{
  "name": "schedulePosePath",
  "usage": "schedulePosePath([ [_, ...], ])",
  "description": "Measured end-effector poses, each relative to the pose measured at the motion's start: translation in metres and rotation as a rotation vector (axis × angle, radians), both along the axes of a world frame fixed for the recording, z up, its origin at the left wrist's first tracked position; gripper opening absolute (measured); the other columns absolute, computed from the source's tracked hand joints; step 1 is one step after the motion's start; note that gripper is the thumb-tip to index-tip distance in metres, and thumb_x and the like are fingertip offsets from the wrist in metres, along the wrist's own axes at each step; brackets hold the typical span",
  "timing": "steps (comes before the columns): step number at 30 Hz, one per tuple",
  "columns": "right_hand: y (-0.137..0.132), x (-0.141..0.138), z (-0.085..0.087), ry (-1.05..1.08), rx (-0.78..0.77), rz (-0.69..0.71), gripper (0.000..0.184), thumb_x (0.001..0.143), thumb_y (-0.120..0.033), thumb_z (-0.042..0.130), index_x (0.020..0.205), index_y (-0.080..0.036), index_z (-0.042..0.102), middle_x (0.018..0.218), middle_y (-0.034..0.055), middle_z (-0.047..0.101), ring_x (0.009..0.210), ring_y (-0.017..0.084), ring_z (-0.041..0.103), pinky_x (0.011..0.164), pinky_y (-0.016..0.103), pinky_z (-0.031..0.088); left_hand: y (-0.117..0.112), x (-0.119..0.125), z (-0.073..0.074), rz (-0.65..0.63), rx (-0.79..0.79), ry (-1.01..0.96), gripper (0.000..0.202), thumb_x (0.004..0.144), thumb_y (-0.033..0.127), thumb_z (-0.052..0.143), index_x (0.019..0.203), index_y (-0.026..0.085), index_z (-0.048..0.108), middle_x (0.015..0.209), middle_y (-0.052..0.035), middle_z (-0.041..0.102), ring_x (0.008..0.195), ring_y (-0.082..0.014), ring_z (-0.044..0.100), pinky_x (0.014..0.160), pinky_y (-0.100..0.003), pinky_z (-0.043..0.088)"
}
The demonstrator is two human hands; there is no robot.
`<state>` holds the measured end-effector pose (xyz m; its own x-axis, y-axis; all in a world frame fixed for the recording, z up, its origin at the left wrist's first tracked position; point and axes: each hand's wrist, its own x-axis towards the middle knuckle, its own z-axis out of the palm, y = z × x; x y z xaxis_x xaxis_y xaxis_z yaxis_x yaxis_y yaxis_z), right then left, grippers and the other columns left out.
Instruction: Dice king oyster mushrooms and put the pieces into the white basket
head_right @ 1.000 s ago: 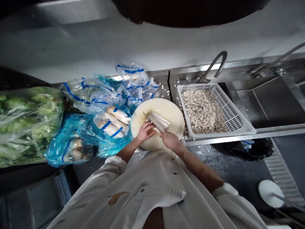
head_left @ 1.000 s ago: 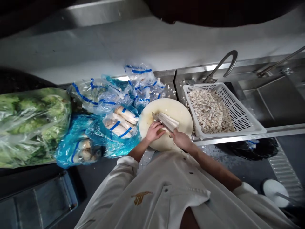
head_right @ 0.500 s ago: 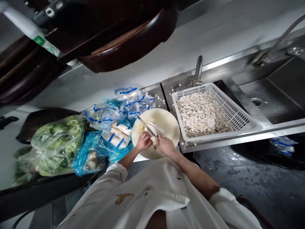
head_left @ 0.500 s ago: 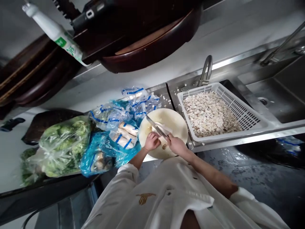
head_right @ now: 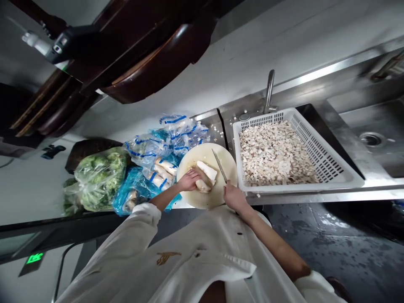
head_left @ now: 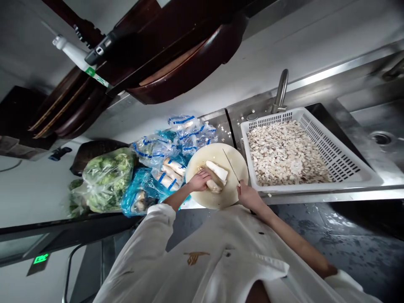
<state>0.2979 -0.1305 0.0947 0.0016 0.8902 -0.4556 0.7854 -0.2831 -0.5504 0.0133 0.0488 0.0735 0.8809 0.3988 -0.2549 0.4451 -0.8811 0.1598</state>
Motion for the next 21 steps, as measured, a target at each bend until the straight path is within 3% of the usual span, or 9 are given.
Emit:
schedulePosePath([
  [3,0.002,0.008,-0.002,0.032,-0.009,0.022,0.045,0.113,-0.03,0.032,0.147,-0.005,0.046,0.12,0.0236,0.076,0.112,0.029,0.074,0.089,0.034,0.05,-0.002,-0.01,0.003,0.003,-0.06,0.082,0.051,0.077,0.021,0.072,0.128,0.022,0.07,0.127,-0.0106,0.071,0.125,-0.0305,0.063,0.119,-0.044,0.041],
  [6,0.005,0.013,-0.005,0.053,-0.02,0.023,0.044,0.112,-0.029,0.033,0.147,-0.006,0.047,0.125,0.0236,0.074,0.113,0.028,0.073,0.09,0.032,0.049,0.01,-0.017,0.014,0.004,-0.142,0.19,0.049,0.072,0.021,0.073,0.121,0.024,0.072,0.115,-0.0071,0.074,0.116,-0.029,0.067,0.106,-0.038,0.049],
  [11,0.005,0.017,-0.006,0.038,-0.058,0.001,0.047,0.112,-0.028,0.033,0.153,-0.007,0.043,0.122,0.0223,0.075,0.11,0.029,0.074,0.086,0.032,0.047,0.028,-0.02,0.026,0.101,-0.136,0.122,0.067,0.07,0.014,0.07,0.137,0.023,0.065,0.139,-0.0108,0.066,0.136,-0.0317,0.056,0.115,-0.042,0.046],
  [14,0.001,0.021,-0.002,0.039,-0.05,0.004,0.044,0.112,-0.027,0.033,0.15,-0.008,0.048,0.122,0.0221,0.076,0.112,0.029,0.074,0.085,0.031,0.045,0.024,-0.004,0.016,0.194,-0.136,-0.045,0.054,0.083,0.021,0.067,0.138,0.023,0.065,0.138,-0.0108,0.065,0.134,-0.0288,0.057,0.118,-0.042,0.045],
  [17,-0.005,0.023,0.004,-0.003,-0.024,0.016,0.037,0.111,-0.026,0.037,0.14,-0.014,0.056,0.119,0.0181,0.077,0.108,0.027,0.074,0.079,0.03,0.042,0.012,0.021,-0.006,0.264,-0.091,-0.221,0.042,0.096,0.037,0.065,0.137,0.025,0.066,0.139,-0.0102,0.064,0.135,-0.0273,0.056,0.12,-0.043,0.044],
  [21,-0.003,0.021,0.016,-0.093,-0.018,0.074,0.033,0.113,-0.034,0.036,0.126,-0.02,0.063,0.109,0.0128,0.079,0.098,0.025,0.075,0.075,0.029,0.04,-0.003,0.04,-0.028,0.293,-0.072,-0.297,0.043,0.099,0.049,0.067,0.136,0.027,0.067,0.142,-0.0096,0.062,0.139,-0.0279,0.054,0.124,-0.046,0.04],
])
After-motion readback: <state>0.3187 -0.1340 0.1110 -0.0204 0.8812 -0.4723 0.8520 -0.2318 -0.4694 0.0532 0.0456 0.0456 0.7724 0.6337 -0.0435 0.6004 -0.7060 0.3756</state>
